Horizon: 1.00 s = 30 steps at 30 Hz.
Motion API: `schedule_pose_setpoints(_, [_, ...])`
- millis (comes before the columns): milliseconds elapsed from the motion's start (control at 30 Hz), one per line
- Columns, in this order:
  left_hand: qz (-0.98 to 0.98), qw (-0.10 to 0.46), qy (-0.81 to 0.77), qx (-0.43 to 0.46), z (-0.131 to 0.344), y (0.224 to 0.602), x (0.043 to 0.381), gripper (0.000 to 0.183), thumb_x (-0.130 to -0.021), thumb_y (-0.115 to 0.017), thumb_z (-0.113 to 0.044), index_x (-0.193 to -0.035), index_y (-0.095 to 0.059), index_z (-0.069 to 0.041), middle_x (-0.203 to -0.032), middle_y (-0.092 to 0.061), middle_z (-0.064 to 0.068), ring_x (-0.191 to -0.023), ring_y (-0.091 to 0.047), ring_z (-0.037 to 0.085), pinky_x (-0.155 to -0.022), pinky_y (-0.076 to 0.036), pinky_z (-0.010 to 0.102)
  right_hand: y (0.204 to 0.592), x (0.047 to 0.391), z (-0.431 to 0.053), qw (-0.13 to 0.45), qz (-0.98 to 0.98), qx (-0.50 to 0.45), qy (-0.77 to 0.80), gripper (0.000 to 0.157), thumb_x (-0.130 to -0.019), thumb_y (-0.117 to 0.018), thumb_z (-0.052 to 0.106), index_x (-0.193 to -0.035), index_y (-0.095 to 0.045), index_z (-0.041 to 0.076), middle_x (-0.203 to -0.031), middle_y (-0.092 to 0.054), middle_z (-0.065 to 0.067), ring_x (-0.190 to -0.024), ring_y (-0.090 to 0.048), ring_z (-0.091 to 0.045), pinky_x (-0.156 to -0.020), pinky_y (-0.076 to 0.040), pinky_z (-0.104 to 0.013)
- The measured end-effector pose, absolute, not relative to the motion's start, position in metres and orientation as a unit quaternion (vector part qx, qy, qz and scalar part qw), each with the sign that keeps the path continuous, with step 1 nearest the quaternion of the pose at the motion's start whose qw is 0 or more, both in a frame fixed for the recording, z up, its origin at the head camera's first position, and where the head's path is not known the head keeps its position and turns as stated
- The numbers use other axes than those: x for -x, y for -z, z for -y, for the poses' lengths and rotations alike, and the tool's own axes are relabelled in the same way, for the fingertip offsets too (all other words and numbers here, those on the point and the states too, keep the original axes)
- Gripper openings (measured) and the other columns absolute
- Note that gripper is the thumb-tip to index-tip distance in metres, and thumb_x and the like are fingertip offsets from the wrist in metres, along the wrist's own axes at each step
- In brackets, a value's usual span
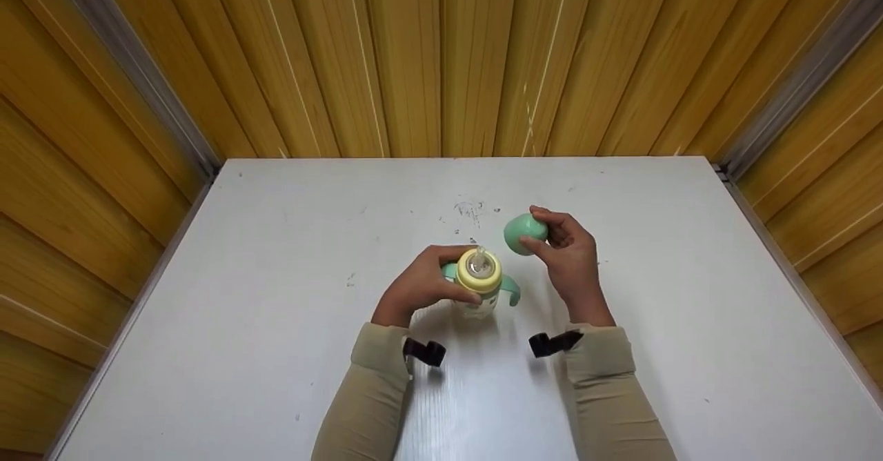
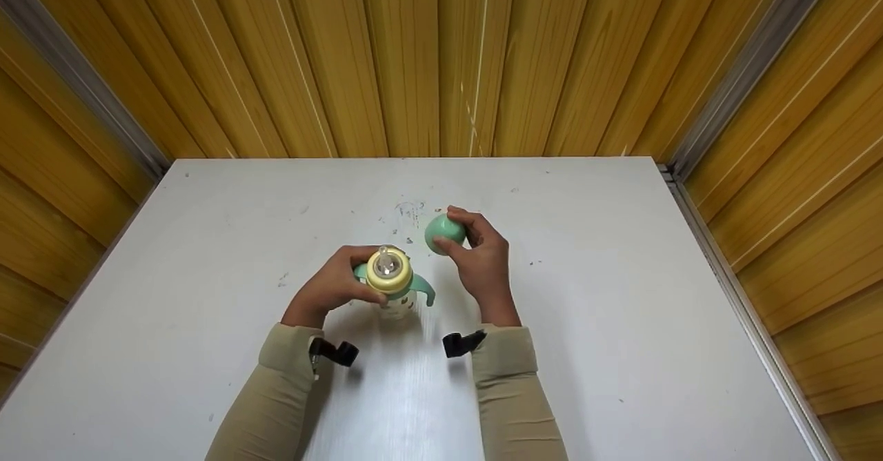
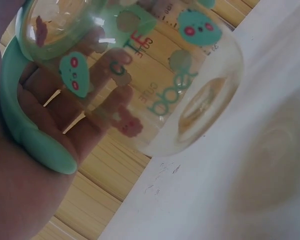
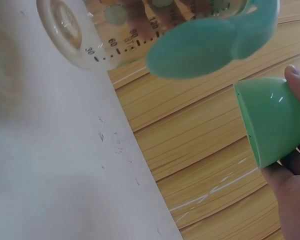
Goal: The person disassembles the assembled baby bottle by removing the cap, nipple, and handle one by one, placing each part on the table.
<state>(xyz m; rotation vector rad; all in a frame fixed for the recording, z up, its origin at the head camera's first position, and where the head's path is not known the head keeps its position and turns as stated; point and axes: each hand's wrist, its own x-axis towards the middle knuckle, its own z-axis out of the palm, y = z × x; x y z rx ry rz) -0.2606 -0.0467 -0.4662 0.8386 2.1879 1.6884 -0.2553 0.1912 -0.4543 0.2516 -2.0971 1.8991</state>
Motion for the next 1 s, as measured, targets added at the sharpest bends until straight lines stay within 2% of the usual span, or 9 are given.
schedule_pose_setpoints(267, [-0.754, 0.138, -0.582, -0.271, 0.047, 0.455, 0.255, 0.065, -0.055, -0.087, -0.024, -0.114, -0.062, -0.031, -0.115, -0.063, -0.012, -0.113, -0.053, 0.007, -0.101, -0.037, 0.034, 0.458, 0.259, -0.195, 0.144, 0.735, -0.039, -0.661, 0.041, -0.071, -0.076, 0.02, -0.108, -0.062, 0.01, -0.123, -0.059, -0.001, -0.118, -0.052, -0.012, -0.102, -0.039, -0.032])
schedule_pose_setpoints(433, [-0.758, 0.143, -0.579, -0.266, 0.048, 0.441, 0.247, 0.063, -0.056, -0.086, -0.02, -0.114, -0.063, -0.031, -0.114, -0.063, -0.014, -0.113, -0.053, 0.005, -0.101, -0.038, 0.033, 0.462, 0.261, -0.197, 0.144, 0.731, -0.033, -0.666, 0.041, -0.07, -0.077, 0.02, -0.107, -0.062, 0.007, -0.122, -0.059, 0.0, -0.118, -0.052, -0.013, -0.102, -0.039, -0.03])
schedule_pose_setpoints(767, [-0.76, 0.145, -0.577, -0.262, 0.049, 0.439, 0.246, 0.063, -0.056, -0.086, -0.021, -0.114, -0.062, -0.033, -0.114, -0.063, -0.014, -0.111, -0.054, 0.005, -0.099, -0.04, 0.032, 0.472, 0.266, -0.2, 0.145, 0.733, -0.021, -0.664, 0.039, -0.071, -0.076, 0.018, -0.104, -0.061, 0.004, -0.124, -0.058, -0.009, -0.119, -0.052, -0.014, -0.102, -0.037, -0.03])
schedule_pose_setpoints(1000, [-0.758, 0.146, -0.579, -0.261, 0.049, 0.439, 0.246, 0.064, -0.056, -0.086, -0.021, -0.115, -0.062, -0.03, -0.114, -0.063, -0.012, -0.108, -0.055, 0.008, -0.097, -0.041, 0.033, 0.477, 0.268, -0.201, 0.144, 0.742, 0.004, -0.654, 0.039, -0.07, -0.076, 0.022, -0.101, -0.062, 0.004, -0.123, -0.058, -0.009, -0.119, -0.051, -0.013, -0.103, -0.037, -0.03])
